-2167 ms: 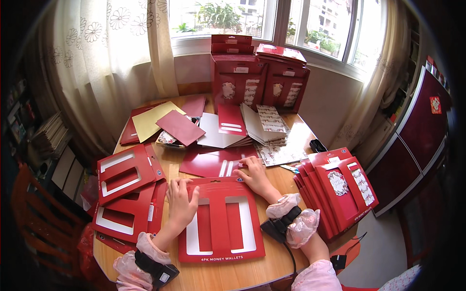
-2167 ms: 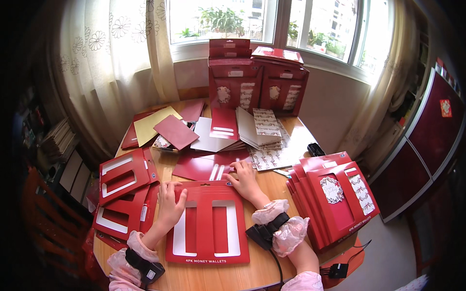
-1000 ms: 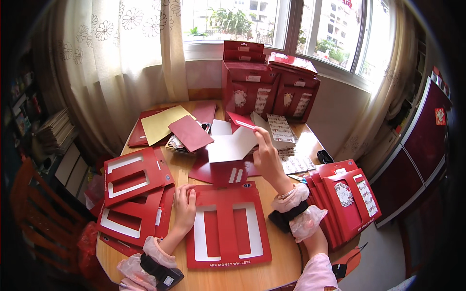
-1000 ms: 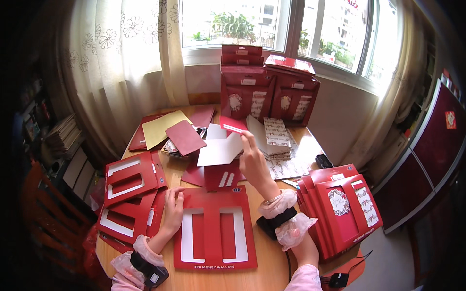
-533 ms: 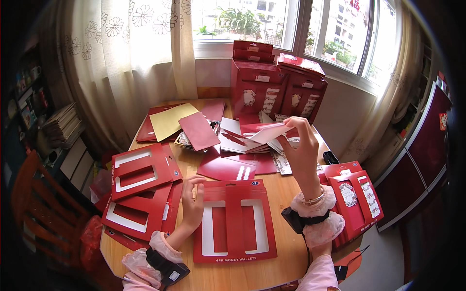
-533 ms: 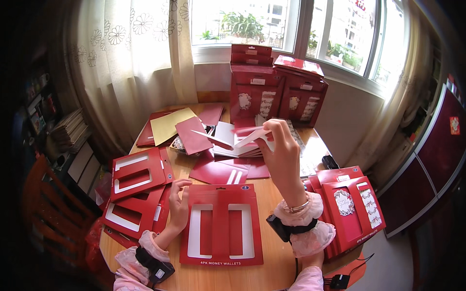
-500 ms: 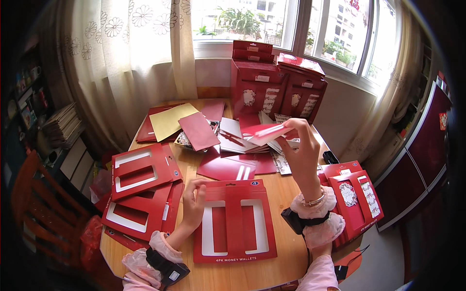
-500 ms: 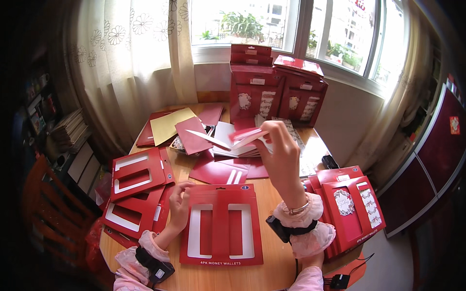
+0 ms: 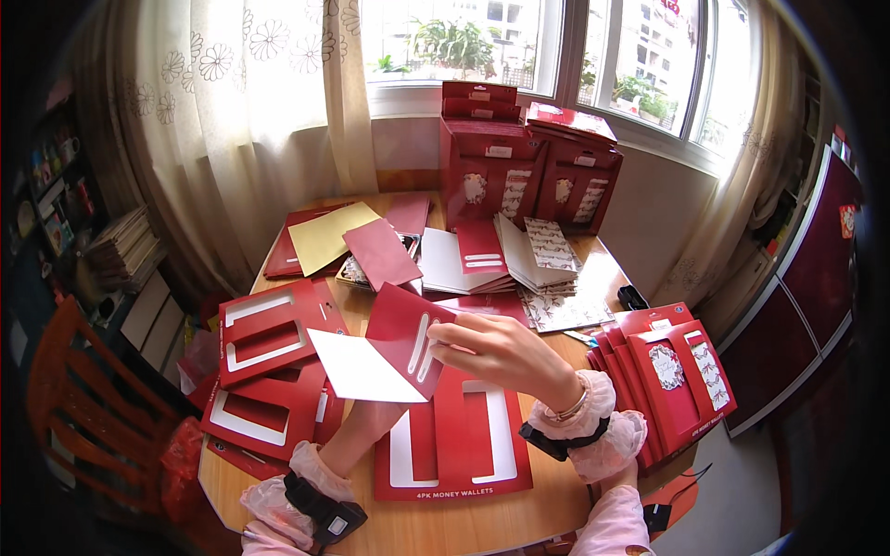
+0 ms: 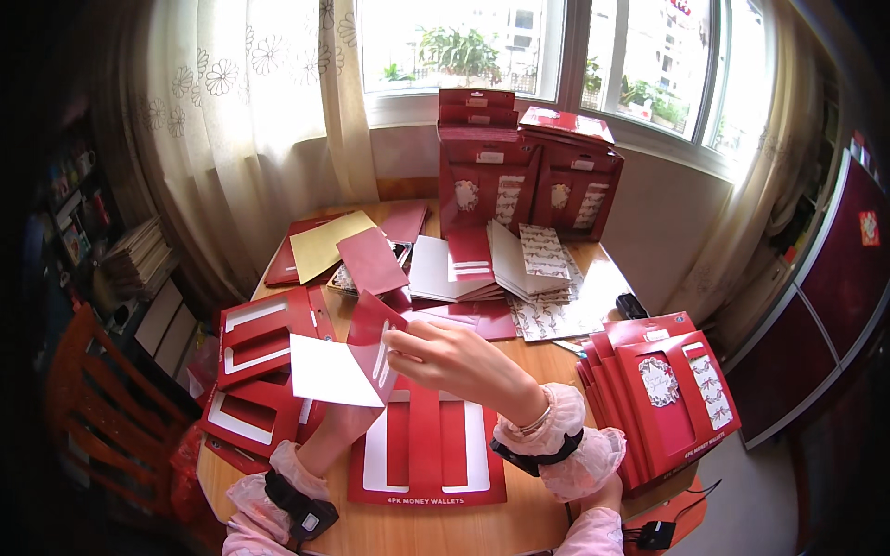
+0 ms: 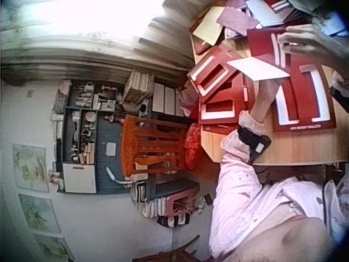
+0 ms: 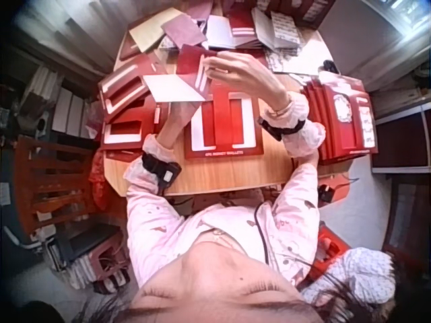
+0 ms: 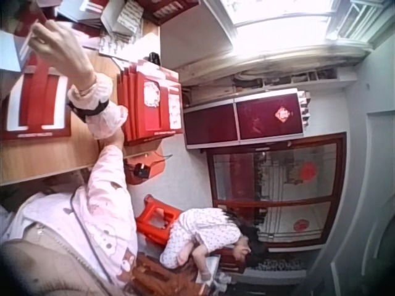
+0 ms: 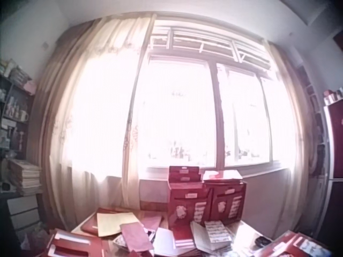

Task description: Assembling and packaging greeting cards and money wallets into display folders.

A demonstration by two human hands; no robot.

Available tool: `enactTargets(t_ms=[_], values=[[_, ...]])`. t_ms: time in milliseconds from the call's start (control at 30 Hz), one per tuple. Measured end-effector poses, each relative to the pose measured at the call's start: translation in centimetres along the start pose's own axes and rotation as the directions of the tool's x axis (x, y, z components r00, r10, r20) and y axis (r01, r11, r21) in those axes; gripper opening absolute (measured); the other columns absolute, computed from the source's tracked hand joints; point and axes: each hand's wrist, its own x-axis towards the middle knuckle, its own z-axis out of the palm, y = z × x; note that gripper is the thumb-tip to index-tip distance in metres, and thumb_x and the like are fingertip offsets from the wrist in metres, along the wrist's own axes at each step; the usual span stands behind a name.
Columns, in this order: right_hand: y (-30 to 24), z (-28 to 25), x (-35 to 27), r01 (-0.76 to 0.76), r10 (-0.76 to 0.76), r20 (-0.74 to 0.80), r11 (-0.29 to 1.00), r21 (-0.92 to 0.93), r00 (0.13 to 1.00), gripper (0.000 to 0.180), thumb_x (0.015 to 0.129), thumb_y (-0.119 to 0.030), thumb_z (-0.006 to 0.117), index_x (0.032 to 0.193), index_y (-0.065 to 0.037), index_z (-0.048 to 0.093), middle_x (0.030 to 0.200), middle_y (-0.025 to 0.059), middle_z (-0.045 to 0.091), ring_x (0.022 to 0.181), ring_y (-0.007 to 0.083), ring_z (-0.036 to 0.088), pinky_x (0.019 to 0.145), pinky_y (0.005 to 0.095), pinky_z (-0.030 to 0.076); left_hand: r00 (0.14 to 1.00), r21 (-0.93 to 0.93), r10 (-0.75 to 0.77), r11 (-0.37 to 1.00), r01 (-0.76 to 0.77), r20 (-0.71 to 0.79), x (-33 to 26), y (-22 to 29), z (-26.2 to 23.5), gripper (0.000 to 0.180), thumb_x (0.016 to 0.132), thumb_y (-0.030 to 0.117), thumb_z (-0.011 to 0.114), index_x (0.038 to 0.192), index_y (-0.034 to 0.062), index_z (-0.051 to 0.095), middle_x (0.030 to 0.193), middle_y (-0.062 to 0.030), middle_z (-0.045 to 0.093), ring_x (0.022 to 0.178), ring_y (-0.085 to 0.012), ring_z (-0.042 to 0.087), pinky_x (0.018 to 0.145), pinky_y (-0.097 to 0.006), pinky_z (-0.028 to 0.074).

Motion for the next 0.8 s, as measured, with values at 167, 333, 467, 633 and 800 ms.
enactTargets(t_ms=[167, 333, 467, 633, 800], values=[[0.0, -0.2, 0.0, -0.038, 0.014, 0.137, 0.985, 0.171, 0.990, 0.023, 0.064, -0.002, 0.057, 0.086, -0.001, 0.059, 0.097, 0.0048, 0.053, 0.080, 0.0201, 0.055, 0.067, 0.0308, 0.048, 0.982, -0.062, 0.127, 0.989, -0.136, -0.141, -0.3, 0.2, -0.2, 0.039, 0.081, 0.023, 0.061, 0.116, 0.0109, 0.047, 0.114, -0.0023, 0.054, 0.107, -0.0177, 0.050, 0.095, -0.037, 0.040], [-0.5, -0.8, 0.1, -0.394, 0.323, 0.248, 0.853, 0.341, 0.914, 0.033, 0.071, -0.003, 0.058, 0.104, -0.001, 0.053, 0.099, 0.0148, 0.058, 0.075, 0.0308, 0.058, 0.064, 0.0359, 0.048, 0.953, 0.073, 0.076, 0.996, -0.057, -0.293, 0.0, 0.7, 2.3, 0.037, 0.078, 0.012, 0.064, 0.112, 0.0107, 0.048, 0.108, -0.0020, 0.056, 0.106, -0.0174, 0.051, 0.095, -0.037, 0.039], [-1.1, 0.0, -0.1, -0.627, 0.522, 0.399, 0.753, 0.200, 0.754, 0.035, 0.088, -0.025, 0.049, 0.110, 0.002, 0.048, 0.088, 0.0211, 0.058, 0.076, 0.0295, 0.059, 0.064, 0.0376, 0.047, 0.931, 0.191, 0.142, 0.978, -0.080, -0.336, 0.1, 0.6, 2.8, 0.041, 0.076, 0.003, 0.064, 0.112, 0.0097, 0.045, 0.106, -0.0033, 0.056, 0.105, -0.0171, 0.052, 0.092, -0.037, 0.041], [-1.4, 1.3, -0.1, -0.702, 0.459, 0.604, 0.665, 0.252, 0.652, 0.028, 0.087, -0.025, 0.049, 0.088, 0.003, 0.048, 0.065, 0.0183, 0.056, 0.060, 0.0319, 0.058, 0.058, 0.0385, 0.045, 0.949, 0.290, 0.147, 0.955, -0.062, -0.280, 0.0, 0.4, 2.9, 0.042, 0.076, 0.003, 0.063, 0.114, 0.0079, 0.045, 0.109, -0.0044, 0.055, 0.104, -0.0173, 0.052, 0.090, -0.035, 0.042], [-1.5, 2.6, -0.5, -0.619, 0.438, 0.468, 0.695, 0.365, 0.767, 0.022, 0.086, -0.019, 0.051, 0.084, 0.002, 0.046, 0.062, 0.0181, 0.055, 0.056, 0.0341, 0.055, 0.052, 0.0400, 0.042, 0.967, 0.263, 0.203, 0.952, -0.158, -0.154, 0.2, 0.2, 1.7, 0.053, 0.078, 0.020, 0.066, 0.121, 0.0033, 0.039, 0.115, -0.0063, 0.052, 0.111, -0.0182, 0.047, 0.094, -0.033, 0.038]])
